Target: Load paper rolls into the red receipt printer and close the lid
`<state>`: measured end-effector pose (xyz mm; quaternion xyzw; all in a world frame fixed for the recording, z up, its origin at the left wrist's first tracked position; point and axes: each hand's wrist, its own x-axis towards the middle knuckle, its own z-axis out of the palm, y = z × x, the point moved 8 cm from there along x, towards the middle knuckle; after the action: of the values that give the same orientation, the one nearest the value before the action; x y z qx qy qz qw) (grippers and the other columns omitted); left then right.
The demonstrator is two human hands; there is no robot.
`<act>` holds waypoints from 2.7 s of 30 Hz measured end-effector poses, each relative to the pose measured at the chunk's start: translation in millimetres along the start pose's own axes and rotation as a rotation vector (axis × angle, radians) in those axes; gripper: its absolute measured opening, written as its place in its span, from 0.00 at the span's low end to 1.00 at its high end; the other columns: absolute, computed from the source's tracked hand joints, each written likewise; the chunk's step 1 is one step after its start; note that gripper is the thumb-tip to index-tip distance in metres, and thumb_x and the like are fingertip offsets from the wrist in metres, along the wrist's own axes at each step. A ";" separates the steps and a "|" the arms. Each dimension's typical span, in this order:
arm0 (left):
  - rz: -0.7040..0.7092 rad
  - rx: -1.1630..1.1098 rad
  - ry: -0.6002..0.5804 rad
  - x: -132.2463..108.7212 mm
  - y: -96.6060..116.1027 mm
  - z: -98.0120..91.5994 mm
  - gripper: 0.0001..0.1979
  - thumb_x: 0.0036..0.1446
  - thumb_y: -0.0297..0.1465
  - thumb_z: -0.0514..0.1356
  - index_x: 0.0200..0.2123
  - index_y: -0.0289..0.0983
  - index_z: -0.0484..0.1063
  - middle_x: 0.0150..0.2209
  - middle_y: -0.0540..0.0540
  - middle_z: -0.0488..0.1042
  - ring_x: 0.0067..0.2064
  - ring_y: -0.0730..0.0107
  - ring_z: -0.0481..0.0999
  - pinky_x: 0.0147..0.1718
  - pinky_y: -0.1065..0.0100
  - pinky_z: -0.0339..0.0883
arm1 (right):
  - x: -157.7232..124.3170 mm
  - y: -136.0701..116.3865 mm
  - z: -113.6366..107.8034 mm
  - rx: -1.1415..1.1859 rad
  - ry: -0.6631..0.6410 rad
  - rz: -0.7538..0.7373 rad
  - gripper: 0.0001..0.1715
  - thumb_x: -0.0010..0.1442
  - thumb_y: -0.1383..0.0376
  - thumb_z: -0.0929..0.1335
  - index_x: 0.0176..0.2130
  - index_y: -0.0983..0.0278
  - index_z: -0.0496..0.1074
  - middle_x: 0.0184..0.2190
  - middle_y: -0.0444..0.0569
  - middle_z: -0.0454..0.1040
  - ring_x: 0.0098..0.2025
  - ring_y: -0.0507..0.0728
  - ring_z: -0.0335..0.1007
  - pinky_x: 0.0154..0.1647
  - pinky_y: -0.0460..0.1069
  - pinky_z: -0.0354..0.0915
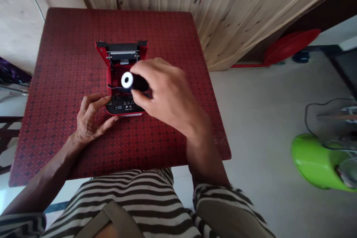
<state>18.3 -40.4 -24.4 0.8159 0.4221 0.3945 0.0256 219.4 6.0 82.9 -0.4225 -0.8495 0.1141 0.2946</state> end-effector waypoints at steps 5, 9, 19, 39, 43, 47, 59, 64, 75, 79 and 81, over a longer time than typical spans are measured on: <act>0.011 0.003 -0.002 -0.9 -2.6 0.9 0.33 0.63 0.44 0.70 0.66 0.44 0.66 0.56 0.41 0.76 0.56 0.56 0.80 0.56 0.54 0.80 | -75.4 12.1 -6.7 0.344 -0.096 0.155 0.16 0.63 0.66 0.75 0.50 0.55 0.78 0.44 0.42 0.86 0.44 0.57 0.85 0.47 0.53 0.80; -0.002 0.001 -0.009 0.2 -3.0 0.6 0.32 0.62 0.44 0.71 0.65 0.44 0.67 0.55 0.39 0.76 0.56 0.55 0.79 0.55 0.53 0.80 | -125.6 30.8 49.0 0.407 -0.151 0.279 0.18 0.61 0.70 0.74 0.51 0.57 0.79 0.47 0.45 0.87 0.47 0.57 0.86 0.53 0.54 0.80; 0.011 0.009 0.020 2.8 -0.7 -3.6 0.31 0.64 0.46 0.69 0.65 0.43 0.68 0.54 0.40 0.77 0.55 0.54 0.80 0.53 0.51 0.81 | -147.5 39.4 70.7 0.482 -0.051 0.384 0.30 0.61 0.65 0.77 0.62 0.58 0.74 0.53 0.52 0.85 0.49 0.58 0.86 0.54 0.57 0.81; 0.010 -0.035 0.006 4.8 3.2 -3.4 0.34 0.61 0.40 0.72 0.67 0.44 0.67 0.54 0.38 0.77 0.55 0.53 0.79 0.53 0.52 0.80 | -61.2 152.1 39.7 0.411 0.161 0.365 0.17 0.58 0.67 0.73 0.48 0.58 0.81 0.49 0.47 0.85 0.53 0.62 0.81 0.59 0.61 0.74; 0.027 -0.053 0.016 2.5 3.3 -2.1 0.34 0.61 0.39 0.72 0.67 0.39 0.67 0.54 0.37 0.76 0.55 0.54 0.78 0.54 0.55 0.80 | -42.7 66.9 -26.3 0.272 0.077 0.040 0.27 0.62 0.72 0.71 0.58 0.55 0.77 0.54 0.46 0.82 0.57 0.62 0.79 0.62 0.61 0.73; 0.006 -0.054 0.000 0.3 1.2 0.3 0.33 0.62 0.40 0.71 0.67 0.40 0.67 0.55 0.38 0.75 0.55 0.57 0.78 0.55 0.58 0.80 | -8.6 12.7 -19.9 0.090 -0.117 -0.091 0.30 0.65 0.74 0.72 0.63 0.59 0.71 0.57 0.50 0.80 0.58 0.62 0.78 0.62 0.59 0.73; 0.000 -0.064 -0.008 -1.5 4.0 2.4 0.30 0.67 0.41 0.67 0.67 0.40 0.65 0.54 0.39 0.73 0.55 0.60 0.79 0.53 0.60 0.82 | 45.2 19.8 100.4 -0.379 -0.587 0.070 0.19 0.65 0.81 0.66 0.49 0.69 0.80 0.42 0.60 0.83 0.45 0.66 0.81 0.46 0.56 0.71; -0.005 -0.068 -0.018 -1.7 3.6 3.9 0.32 0.66 0.42 0.68 0.69 0.42 0.63 0.55 0.40 0.73 0.55 0.59 0.79 0.53 0.58 0.83 | 51.2 26.3 114.0 -0.332 -0.629 0.052 0.18 0.66 0.81 0.66 0.46 0.68 0.82 0.42 0.61 0.84 0.45 0.66 0.82 0.45 0.56 0.72; -0.058 -0.141 -0.016 1.5 1.0 -3.8 0.29 0.69 0.45 0.64 0.67 0.42 0.65 0.55 0.39 0.75 0.52 0.60 0.80 0.53 0.57 0.81 | 17.4 12.2 67.0 0.078 -0.430 -0.152 0.29 0.66 0.80 0.64 0.61 0.63 0.76 0.59 0.52 0.81 0.60 0.60 0.77 0.67 0.59 0.69; -0.115 -0.170 0.037 29.4 -7.7 -21.9 0.27 0.71 0.48 0.60 0.66 0.42 0.67 0.53 0.41 0.76 0.47 0.63 0.79 0.48 0.58 0.81 | -0.8 9.3 58.3 0.104 -0.294 -0.201 0.13 0.69 0.73 0.69 0.51 0.64 0.80 0.48 0.53 0.83 0.51 0.61 0.77 0.59 0.60 0.73; -0.093 -0.131 0.060 55.8 -13.4 -30.3 0.25 0.71 0.47 0.60 0.66 0.43 0.67 0.54 0.42 0.75 0.51 0.63 0.78 0.47 0.60 0.80 | -3.1 10.4 58.7 0.084 -0.214 -0.182 0.08 0.71 0.71 0.69 0.45 0.63 0.80 0.43 0.52 0.82 0.47 0.61 0.75 0.55 0.59 0.74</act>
<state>7.7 -1.1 26.1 0.7798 0.4335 0.4436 0.0845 192.5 13.2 30.0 -0.3164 -0.9054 0.1667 0.2289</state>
